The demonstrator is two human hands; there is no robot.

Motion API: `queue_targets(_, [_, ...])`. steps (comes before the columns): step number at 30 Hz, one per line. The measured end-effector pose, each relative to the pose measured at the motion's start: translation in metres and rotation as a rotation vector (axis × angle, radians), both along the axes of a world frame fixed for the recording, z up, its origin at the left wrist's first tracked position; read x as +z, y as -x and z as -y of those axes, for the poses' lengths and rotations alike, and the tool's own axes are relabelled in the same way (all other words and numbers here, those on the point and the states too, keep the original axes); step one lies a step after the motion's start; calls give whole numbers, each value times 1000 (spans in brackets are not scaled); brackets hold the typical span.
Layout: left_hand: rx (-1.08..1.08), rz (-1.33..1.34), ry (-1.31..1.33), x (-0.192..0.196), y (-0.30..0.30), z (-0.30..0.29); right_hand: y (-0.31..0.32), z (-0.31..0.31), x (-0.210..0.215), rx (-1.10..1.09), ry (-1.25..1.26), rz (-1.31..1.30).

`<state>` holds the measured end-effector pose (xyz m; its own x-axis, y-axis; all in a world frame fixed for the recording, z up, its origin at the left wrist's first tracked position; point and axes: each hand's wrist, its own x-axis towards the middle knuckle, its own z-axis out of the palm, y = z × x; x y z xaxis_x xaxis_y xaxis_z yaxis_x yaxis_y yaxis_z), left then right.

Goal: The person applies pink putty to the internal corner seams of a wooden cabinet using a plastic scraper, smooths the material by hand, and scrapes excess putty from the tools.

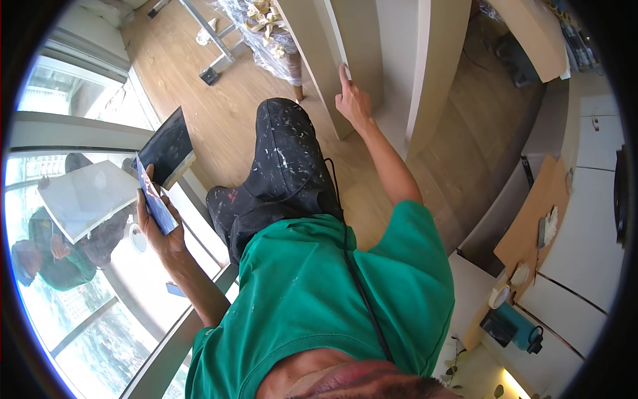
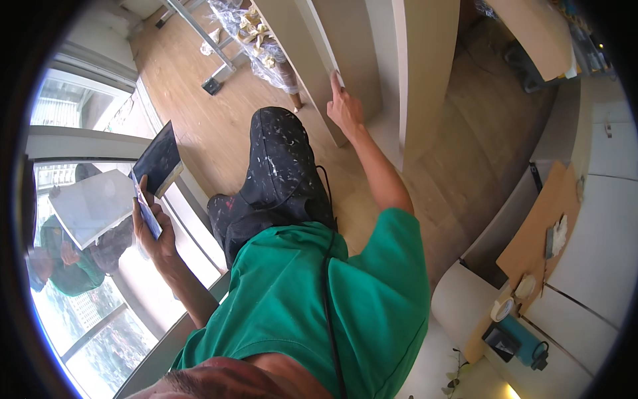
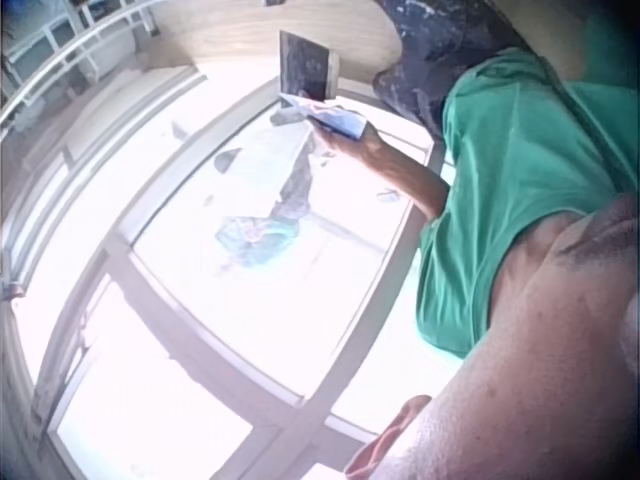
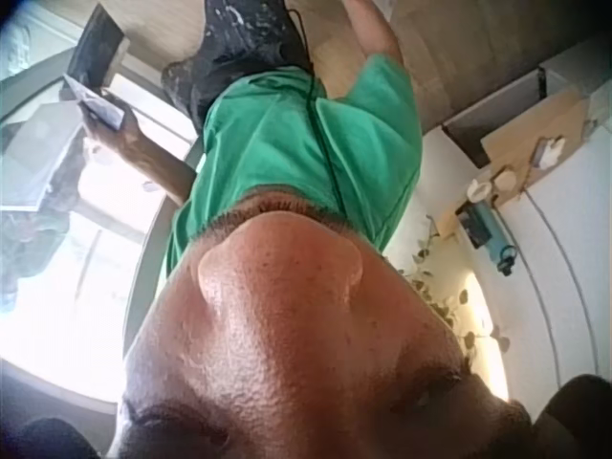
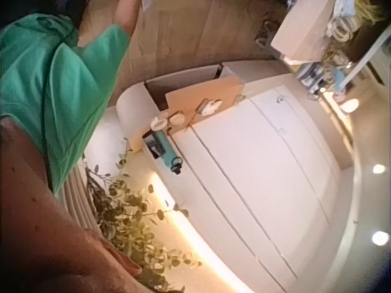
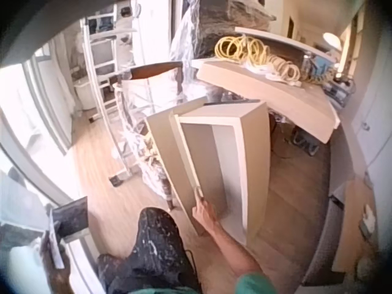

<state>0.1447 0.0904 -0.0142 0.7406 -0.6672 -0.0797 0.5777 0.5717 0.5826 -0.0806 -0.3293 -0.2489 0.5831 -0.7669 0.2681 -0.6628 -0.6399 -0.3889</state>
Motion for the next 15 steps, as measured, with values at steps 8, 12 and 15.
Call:
queue_targets(8, [-26, 55, 13, -4, 0, -2, 4, 1, -15, -36, -88, -73])
queue_targets(12, [-12, 22, -8, 0, 1, 6, 9, 0, -26, 6, -206, 105])
queue_targets(15, [-29, 7, -20, -1, -2, 12, 20, 5, -54, 18, -260, 204])
